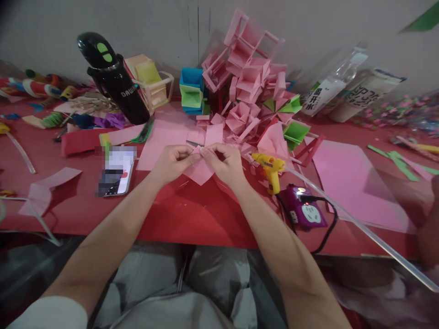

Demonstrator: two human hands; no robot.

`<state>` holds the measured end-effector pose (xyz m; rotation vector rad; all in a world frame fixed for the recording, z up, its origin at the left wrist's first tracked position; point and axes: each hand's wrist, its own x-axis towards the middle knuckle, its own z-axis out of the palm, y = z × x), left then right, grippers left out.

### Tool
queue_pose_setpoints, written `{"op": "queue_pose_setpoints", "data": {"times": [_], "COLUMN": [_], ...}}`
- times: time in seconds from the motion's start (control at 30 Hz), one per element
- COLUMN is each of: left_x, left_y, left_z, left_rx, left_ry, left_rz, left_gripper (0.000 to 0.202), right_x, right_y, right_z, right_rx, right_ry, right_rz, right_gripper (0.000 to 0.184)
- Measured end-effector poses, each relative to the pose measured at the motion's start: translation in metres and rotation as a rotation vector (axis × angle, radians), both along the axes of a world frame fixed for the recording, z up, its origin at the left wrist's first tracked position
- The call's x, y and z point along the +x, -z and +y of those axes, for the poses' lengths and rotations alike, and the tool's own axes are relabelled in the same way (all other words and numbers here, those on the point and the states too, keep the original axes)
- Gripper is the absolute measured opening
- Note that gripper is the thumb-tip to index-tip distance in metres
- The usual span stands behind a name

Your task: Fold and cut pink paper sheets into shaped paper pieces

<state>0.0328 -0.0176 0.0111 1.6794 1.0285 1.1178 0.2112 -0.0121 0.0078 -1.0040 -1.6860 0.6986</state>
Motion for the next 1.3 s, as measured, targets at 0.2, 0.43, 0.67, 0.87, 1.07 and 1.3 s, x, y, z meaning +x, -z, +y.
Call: {"op": "queue_pose_setpoints", "data": {"times": [0.2, 0.43, 0.67, 0.87, 1.07, 1.3], "left_x": [-0.002, -0.007, -0.007, -0.010, -0.014, -0.014], "left_y": [0.002, 0.008, 0.010, 0.007, 0.003, 0.005], "left_z": [0.002, 0.007, 0.009, 0.010, 0.009, 0.009], "left_rx": [0.032, 0.077, 0.054, 0.044, 0.023, -0.014], "left_ry": [-0.017, -0.125, -0.132, -0.153, -0.126, -0.118], "left_rz": [0.005, 0.032, 0.063, 0.064, 0.091, 0.082], "left_gripper": [0.030, 0.026, 0.025, 0.025, 0.033, 0.036], "right_x": [0.003, 0.006, 0.007, 0.013, 0.012, 0.016], "right_y": [-0.010, -0.016, 0.002, 0.005, 0.003, 0.009], "right_z": [0.000, 0.006, 0.006, 0.005, 0.002, 0.005], "right_rx": [-0.046, -0.116, -0.133, -0.146, -0.212, -0.227], "right_ry": [-0.006, -0.087, -0.029, -0.009, -0.008, -0.045], "right_rz": [-0.066, -0.186, -0.103, -0.089, -0.027, 0.022], "right_gripper": [0.035, 0.048, 0.047, 0.044, 0.048, 0.042]}}
